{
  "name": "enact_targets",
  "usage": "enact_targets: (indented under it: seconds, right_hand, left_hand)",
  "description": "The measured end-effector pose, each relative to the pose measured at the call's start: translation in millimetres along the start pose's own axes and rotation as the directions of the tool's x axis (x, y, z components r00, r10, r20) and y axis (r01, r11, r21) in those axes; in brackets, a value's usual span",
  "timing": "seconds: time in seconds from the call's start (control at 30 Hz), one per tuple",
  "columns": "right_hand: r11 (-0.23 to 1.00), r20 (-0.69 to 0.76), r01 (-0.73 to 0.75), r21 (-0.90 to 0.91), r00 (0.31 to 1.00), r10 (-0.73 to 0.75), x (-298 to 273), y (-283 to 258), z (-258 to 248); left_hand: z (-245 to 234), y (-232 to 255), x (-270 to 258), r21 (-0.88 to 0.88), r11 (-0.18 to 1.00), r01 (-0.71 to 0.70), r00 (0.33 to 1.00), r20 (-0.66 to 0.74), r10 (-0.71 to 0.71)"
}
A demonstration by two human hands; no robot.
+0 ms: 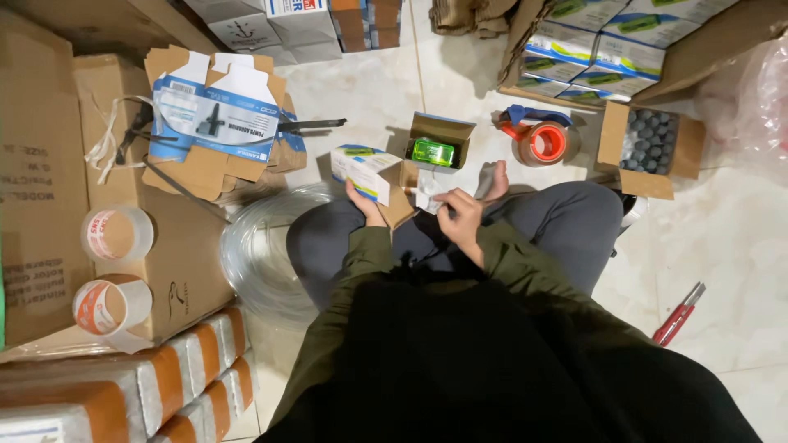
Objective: The person sits on the floor surrounded by cardboard boxes and packing materials. They repeatedly open small product boxes, remove the contents, place them into a larger shipping box, and then seal the larger box with a tape dispenser. The person then stacks the sealed boxes.
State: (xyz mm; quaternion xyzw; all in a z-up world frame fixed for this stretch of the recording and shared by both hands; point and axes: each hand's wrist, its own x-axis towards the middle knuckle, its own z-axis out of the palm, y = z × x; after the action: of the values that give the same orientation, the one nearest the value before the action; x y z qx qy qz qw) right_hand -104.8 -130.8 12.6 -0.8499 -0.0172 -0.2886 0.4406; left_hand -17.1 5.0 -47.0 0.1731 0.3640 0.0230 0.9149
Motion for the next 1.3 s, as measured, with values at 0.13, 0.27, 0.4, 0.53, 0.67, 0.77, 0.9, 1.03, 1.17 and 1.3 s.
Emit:
enact_targets:
  seconds: [0.13, 0.27, 0.4, 0.53, 0.67, 0.77, 0.9, 1.03, 1.17, 1.3]
  right_hand:
    - [0.990, 0.179, -0.109, 0.088, 0.979, 0.092, 20.1, -19.2, 7.9]
    - [0.922, 0.408, -0.338, 0.189, 0.881, 0.240, 41.0, -40.7, 20.6]
    - [0.252, 0.496, -0.769, 0.587, 0.588, 0.639, 39.4, -67.4, 37.2]
    - [0.349, 0.251, -0.670, 0.655, 0.629, 0.736, 53.5, -55.2, 38.4]
    - [0.638, 0.039, -0.561, 0.528, 0.766, 0.642, 65.4, -21.8, 29.9]
    - [0.731, 0.107, -0.560, 0.390, 0.816, 0.568, 76.4, -2.9, 15.8]
    - [0.880, 0.155, -0.470, 0.067, 0.876, 0.456, 107.6, -21.5, -9.3]
    - [0.929, 0.073, -0.356, -0.104, 0.929, 0.364, 169.1, 45.8, -12.3]
    - [0.981, -0.201, -0.116, -0.158, 0.976, 0.083, 282.0, 42.1, -23.4]
    - [0.817, -0.178, -0.151, -0.557, 0.982, 0.060, 353.9, 65.7, -28.9]
  left_hand:
    - [-23.6, -10.1, 21.2, 0.034, 0.995, 0.092, 0.994, 0.051, -0.094]
    - [-6.7, -11.1, -2.3, 0.160, 0.982, 0.102, 0.987, 0.104, -0.120]
    - [33.6, 9.8, -58.8, 0.263, 0.965, 0.016, 0.971, 0.225, -0.077]
    - [-13.3, -16.6, -11.0, 0.412, 0.906, -0.094, 0.926, 0.371, -0.073]
    - [-9.7, -17.1, -18.2, 0.523, 0.797, -0.302, 0.842, 0.538, -0.033]
    - [-22.7, -25.0, -1.5, 0.527, 0.725, -0.443, 0.774, 0.633, 0.013]
    - [-4.3, -14.1, -29.0, 0.568, 0.681, -0.462, 0.771, 0.636, -0.008]
    - [1.0, -12.0, -31.6, 0.581, 0.590, -0.561, 0.707, 0.707, -0.025]
    - [10.5, -4.9, -31.6, 0.589, 0.492, -0.641, 0.651, 0.757, -0.058]
    - [19.3, -0.2, -33.7, 0.689, 0.349, -0.635, 0.692, 0.708, -0.142]
